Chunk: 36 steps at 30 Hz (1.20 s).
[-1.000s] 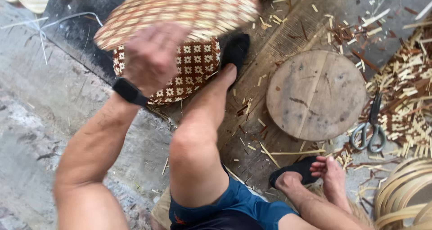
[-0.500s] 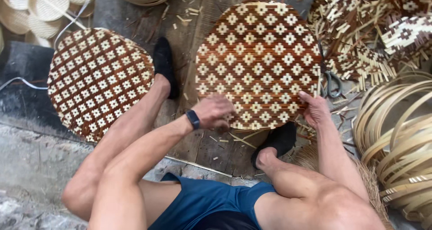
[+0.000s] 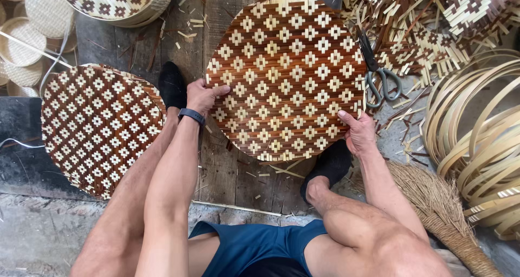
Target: The person sits on the floor and uses shears to trim the excess woven bamboo strips from the rim of a round basket. They repeatedly flip the basket to access different sides and cut the protruding material flush with the edge.
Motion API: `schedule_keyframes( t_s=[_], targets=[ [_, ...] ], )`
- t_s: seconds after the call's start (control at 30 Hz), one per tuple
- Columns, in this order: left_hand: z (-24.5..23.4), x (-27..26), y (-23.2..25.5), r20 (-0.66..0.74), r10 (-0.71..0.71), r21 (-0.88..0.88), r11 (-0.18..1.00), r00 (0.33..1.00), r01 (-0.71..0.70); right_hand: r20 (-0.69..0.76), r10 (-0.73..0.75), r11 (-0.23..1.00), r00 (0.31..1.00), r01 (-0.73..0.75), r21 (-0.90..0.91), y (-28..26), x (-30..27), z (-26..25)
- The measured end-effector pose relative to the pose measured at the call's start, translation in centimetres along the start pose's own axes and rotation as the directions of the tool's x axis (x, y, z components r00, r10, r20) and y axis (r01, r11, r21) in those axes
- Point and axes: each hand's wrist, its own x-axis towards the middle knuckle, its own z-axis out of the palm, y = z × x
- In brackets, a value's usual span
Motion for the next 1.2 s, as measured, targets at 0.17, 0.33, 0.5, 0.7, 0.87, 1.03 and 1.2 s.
schedule_keyframes(
  t_s=[0.17, 0.33, 0.5, 0.7, 0.87, 1.03, 1.2],
  targets=[
    [0.5, -0.5, 0.7, -0.070, 0.122, 0.052, 0.992, 0.990, -0.119, -0.050, -0.016, 0.999, 0.999, 0.014, -0.044, -0.5, -0.7, 1.0],
    [2.6, -4.1, 2.1, -0.106, 0.694, 0.802, 0.483, 0.712, -0.351, -0.106, -0.019, 0.996, 0.994, 0.009, -0.094, -0.4, -0.7, 1.2],
    [9.7, -9.7, 1.7, 0.686, 0.199, 0.711, 0.018, 0.700, -0.703, -0.131, -0.061, 0.994, 0.989, 0.048, -0.102, 0.3, -0.5, 0.9],
    [10.9, -10.7, 0.5, 0.687, 0.182, 0.727, -0.141, 0.704, -0.672, -0.136, -0.065, 0.996, 0.989, 0.057, -0.068, 0.2, -0.6, 1.1],
    [10.3, -11.4, 1.6, 0.680, 0.066, 0.732, -0.107, 0.730, -0.673, -0.147, -0.071, 0.997, 0.987, 0.064, -0.049, 1.0, -0.4, 0.7],
    [9.7, -10.6, 0.0, 0.712, 0.306, 0.678, -0.066, 0.632, -0.732, -0.119, -0.061, 0.998, 0.991, 0.062, 0.006, 2.7, 0.0, -0.2],
    [9.3, -10.7, 0.6, 0.710, 0.302, 0.665, 0.009, 0.636, -0.747, -0.274, -0.238, 0.930, 0.932, 0.137, -0.342, 1.4, -1.1, -0.9]
  ],
)
